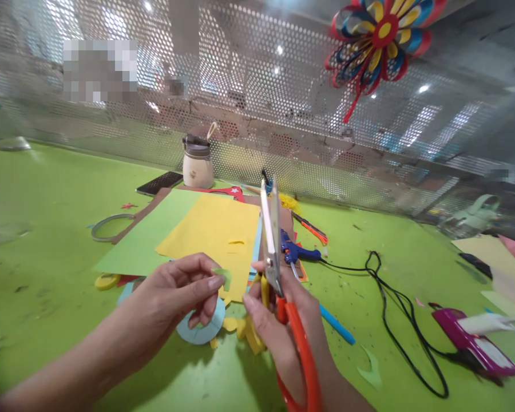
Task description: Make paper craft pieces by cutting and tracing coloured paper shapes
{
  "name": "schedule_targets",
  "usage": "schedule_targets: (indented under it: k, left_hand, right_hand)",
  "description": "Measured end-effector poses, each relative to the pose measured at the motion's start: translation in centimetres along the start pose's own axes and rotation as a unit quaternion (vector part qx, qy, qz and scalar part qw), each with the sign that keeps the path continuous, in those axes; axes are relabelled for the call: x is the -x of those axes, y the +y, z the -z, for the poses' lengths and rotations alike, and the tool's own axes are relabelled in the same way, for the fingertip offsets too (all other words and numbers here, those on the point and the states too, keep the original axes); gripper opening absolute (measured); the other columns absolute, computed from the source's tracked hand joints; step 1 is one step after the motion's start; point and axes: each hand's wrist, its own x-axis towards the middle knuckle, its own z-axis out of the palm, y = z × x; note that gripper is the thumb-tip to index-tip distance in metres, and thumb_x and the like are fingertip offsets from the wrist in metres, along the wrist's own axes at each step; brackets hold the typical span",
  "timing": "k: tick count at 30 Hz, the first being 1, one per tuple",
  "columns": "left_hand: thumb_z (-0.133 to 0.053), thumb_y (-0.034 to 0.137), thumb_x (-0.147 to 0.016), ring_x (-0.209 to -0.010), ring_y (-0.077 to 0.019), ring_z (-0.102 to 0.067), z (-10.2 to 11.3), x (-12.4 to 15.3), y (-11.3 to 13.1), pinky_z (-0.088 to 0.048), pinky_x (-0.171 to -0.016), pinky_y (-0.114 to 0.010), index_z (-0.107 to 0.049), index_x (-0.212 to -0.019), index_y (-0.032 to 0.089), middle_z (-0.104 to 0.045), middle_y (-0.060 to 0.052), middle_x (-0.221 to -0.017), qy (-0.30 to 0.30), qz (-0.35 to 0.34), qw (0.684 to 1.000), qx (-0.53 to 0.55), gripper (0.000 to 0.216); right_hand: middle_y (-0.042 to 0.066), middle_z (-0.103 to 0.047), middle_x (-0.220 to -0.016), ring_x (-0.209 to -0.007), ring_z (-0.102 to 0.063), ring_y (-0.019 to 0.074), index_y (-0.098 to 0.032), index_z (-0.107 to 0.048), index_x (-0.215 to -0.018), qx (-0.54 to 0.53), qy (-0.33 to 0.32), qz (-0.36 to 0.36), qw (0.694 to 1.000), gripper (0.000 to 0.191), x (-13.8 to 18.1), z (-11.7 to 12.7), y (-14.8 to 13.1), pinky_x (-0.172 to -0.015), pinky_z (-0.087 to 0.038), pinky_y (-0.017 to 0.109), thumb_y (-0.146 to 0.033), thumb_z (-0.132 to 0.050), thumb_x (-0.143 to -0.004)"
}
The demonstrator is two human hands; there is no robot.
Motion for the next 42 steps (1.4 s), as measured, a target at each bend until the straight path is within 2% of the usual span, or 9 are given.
schedule_targets:
  k: [4, 16, 23, 26, 31, 34, 38, 40, 42]
  left_hand:
    - [-0.075, 0.043, -0.071, -0.038, -0.0079, -0.046, -0.8, 0.1, -0.4, -0.031, -0.039, -0.018, -0.057, -0.074, 0.018, -0.056, 0.004, -0.044, 0.009, 0.025, 0.999, -0.047, 0.032]
    - [-0.073, 0.045, -0.070, -0.038, -0.0068, -0.041, -1.4, -0.1, -1.2, -0.033, -0.040, -0.018, -0.060, -0.075, 0.017, -0.051, 0.006, -0.042, -0.021, 0.029, 0.996, -0.086, 0.032]
    - [-0.065, 0.042, -0.078, -0.041, -0.0088, -0.041, -0.6, -0.3, -1.3, -0.031, -0.043, -0.019, -0.061, -0.082, 0.018, -0.051, 0.006, -0.046, -0.035, 0.026, 0.988, -0.147, 0.024]
    - [-0.058, 0.033, -0.081, -0.044, -0.0102, -0.039, -0.3, -0.3, -1.6, -0.028, -0.044, -0.021, -0.061, -0.072, 0.019, -0.050, 0.004, -0.048, -0.067, 0.023, 0.952, -0.297, 0.017]
    - [-0.050, 0.015, -0.078, -0.054, -0.0141, -0.049, -0.3, 0.4, -2.8, -0.029, -0.050, -0.023, -0.065, -0.070, 0.022, -0.060, 0.001, -0.060, -0.139, -0.062, 0.846, -0.512, 0.019]
    - [-0.053, 0.012, -0.076, -0.066, -0.0185, -0.060, -0.8, 1.2, -2.7, -0.038, -0.058, -0.025, -0.070, -0.082, 0.024, -0.070, -0.003, -0.074, -0.208, -0.094, 0.816, -0.531, 0.022]
    - [-0.070, 0.015, -0.071, -0.086, -0.0220, -0.066, -1.4, 2.1, -0.4, -0.047, -0.078, -0.029, -0.072, -0.104, 0.030, -0.074, -0.003, -0.098, -0.266, -0.174, 0.812, -0.489, 0.036]
    - [-0.068, 0.024, -0.080, -0.093, -0.0207, -0.066, -1.3, 2.3, 0.8, -0.045, -0.091, -0.029, -0.073, -0.102, 0.032, -0.073, -0.001, -0.103, -0.174, -0.234, 0.844, -0.450, 0.024]
    - [-0.063, 0.029, -0.085, -0.082, -0.0178, -0.066, -0.7, 2.4, 1.6, -0.050, -0.078, -0.026, -0.074, -0.088, 0.030, -0.074, 0.001, -0.087, -0.002, -0.280, 0.884, -0.374, 0.011]
  right_hand:
    - [0.002, -0.062, -0.087, -0.069, -0.057, 0.0154, -0.025, -0.053, -0.117, -0.035, 0.010, 0.039, 0.999, 0.036, -0.2, 0.1, 0.3, -0.059, -0.046, 0.029, -0.034, -0.065, -0.085]
    - [-0.002, -0.055, -0.077, -0.060, -0.048, 0.0111, -0.024, -0.055, -0.112, -0.051, 0.013, 0.047, 0.998, 0.028, -0.4, -0.5, 0.6, -0.052, -0.039, 0.025, -0.026, -0.063, -0.085]
    - [-0.001, -0.058, -0.075, -0.058, -0.051, 0.0121, -0.024, -0.058, -0.110, -0.044, 0.101, 0.095, 0.989, 0.029, -1.2, 1.1, 0.8, -0.052, -0.043, 0.026, -0.026, -0.067, -0.083]
    - [-0.001, -0.059, -0.079, -0.059, -0.053, 0.0116, -0.025, -0.058, -0.110, -0.071, 0.104, 0.101, 0.987, 0.027, -1.6, 2.0, 0.6, -0.054, -0.046, 0.026, -0.024, -0.066, -0.084]
    - [-0.002, -0.059, -0.077, -0.058, -0.053, 0.0106, -0.025, -0.058, -0.110, -0.106, 0.118, 0.115, 0.981, 0.029, -2.1, 3.0, -0.2, -0.054, -0.049, 0.025, -0.020, -0.067, -0.083]
    - [-0.003, -0.058, -0.076, -0.056, -0.053, 0.0103, -0.024, -0.059, -0.108, -0.111, 0.118, 0.120, 0.979, 0.026, -2.4, 3.2, -0.5, -0.054, -0.049, 0.025, -0.020, -0.066, -0.083]
    - [-0.004, -0.056, -0.075, -0.058, -0.052, 0.0105, -0.025, -0.058, -0.109, -0.110, 0.091, 0.123, 0.982, 0.027, -2.4, 3.1, -0.5, -0.054, -0.047, 0.025, -0.019, -0.064, -0.084]
    - [-0.004, -0.056, -0.074, -0.058, -0.051, 0.0107, -0.025, -0.057, -0.110, -0.092, 0.072, 0.119, 0.986, 0.027, -2.3, 2.9, -0.5, -0.054, -0.046, 0.025, -0.019, -0.064, -0.084]
    - [-0.003, -0.056, -0.073, -0.058, -0.050, 0.0112, -0.024, -0.057, -0.110, -0.070, 0.052, 0.110, 0.990, 0.027, -2.3, 2.6, -0.5, -0.054, -0.044, 0.026, -0.021, -0.063, -0.084]
